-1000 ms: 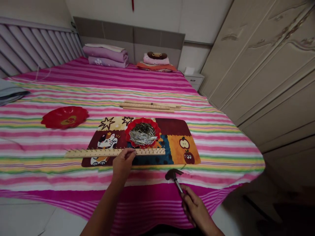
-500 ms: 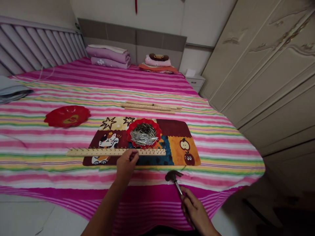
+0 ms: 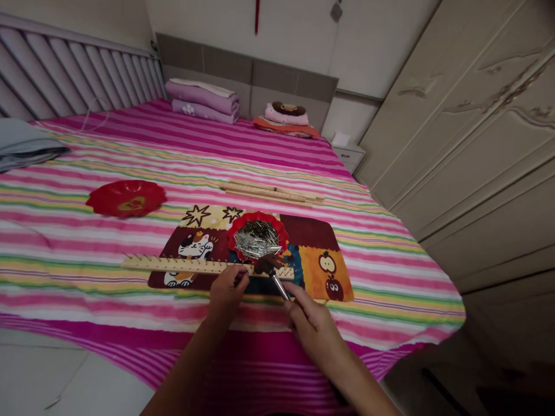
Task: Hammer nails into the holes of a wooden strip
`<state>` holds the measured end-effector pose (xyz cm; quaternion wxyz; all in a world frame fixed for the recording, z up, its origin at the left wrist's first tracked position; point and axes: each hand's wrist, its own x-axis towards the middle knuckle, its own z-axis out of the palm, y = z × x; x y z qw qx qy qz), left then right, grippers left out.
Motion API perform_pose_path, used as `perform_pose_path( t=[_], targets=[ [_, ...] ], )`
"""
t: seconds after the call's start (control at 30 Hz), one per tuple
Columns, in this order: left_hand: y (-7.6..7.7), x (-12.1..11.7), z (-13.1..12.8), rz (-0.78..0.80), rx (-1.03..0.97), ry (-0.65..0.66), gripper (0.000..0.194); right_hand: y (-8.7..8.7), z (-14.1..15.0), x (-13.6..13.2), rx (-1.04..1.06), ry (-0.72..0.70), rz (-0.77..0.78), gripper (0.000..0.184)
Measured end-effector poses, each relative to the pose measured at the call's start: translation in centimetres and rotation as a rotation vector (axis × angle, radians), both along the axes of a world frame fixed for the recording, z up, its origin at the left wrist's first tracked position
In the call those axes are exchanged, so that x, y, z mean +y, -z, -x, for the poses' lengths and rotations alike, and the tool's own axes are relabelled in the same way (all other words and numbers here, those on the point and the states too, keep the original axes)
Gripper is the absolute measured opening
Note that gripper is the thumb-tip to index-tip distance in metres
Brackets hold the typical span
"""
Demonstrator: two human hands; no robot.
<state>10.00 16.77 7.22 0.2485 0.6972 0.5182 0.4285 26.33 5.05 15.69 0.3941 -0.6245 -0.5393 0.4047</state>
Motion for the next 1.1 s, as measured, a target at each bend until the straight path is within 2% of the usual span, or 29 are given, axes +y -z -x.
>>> perform_pose_path(
  t=[0.2, 0.37, 0.47, 0.6, 0.73, 0.83, 0.9, 1.03, 1.1],
  targets=[
    [0.0, -0.1, -0.1, 0.040, 0.032, -0.007, 0.016, 0.2, 1.2, 2.3, -0.136, -0.085, -0.057, 0.039],
    [0.0, 0.1, 0.0, 0.050, -0.015, 0.005, 0.017, 1.0, 0.6, 0.9, -0.063, -0.064, 0.010, 0.039],
    [0.0, 0.2, -0.1, 0.052, -0.016, 0.005, 0.017, 2.0, -0.8, -1.4, -0.017, 0.019, 0.058, 0.043],
    [-0.5, -0.2, 0.2, 0.045, -0.029, 0.008, 0.019, 4.1, -3.0, -4.6, 0.043, 0.207, 0.136, 0.046],
    [-2.0, 0.1, 1.1, -0.026, 0.012, -0.057, 0.024, 7.1, -3.8, -7.3, 0.295, 0.412, 0.308, 0.060],
    [-3.7, 2.0, 1.7, -0.091, 0.148, -0.133, 0.025, 9.4, -3.7, -8.7, 0.472, 0.486, 0.371, 0.066],
    [-4.9, 3.7, 1.5, -0.106, 0.314, -0.125, 0.024, 10.4, -3.7, -9.2, 0.531, 0.511, 0.390, 0.065],
    [-6.5, 6.5, -0.3, -0.024, 0.763, -0.143, 0.025, 11.2, -3.8, -9.2, 0.554, 0.501, 0.418, 0.060],
    [-6.9, 7.2, -1.3, 0.016, 0.892, -0.161, 0.025, 11.2, -3.9, -9.0, 0.547, 0.482, 0.436, 0.058]
  ],
)
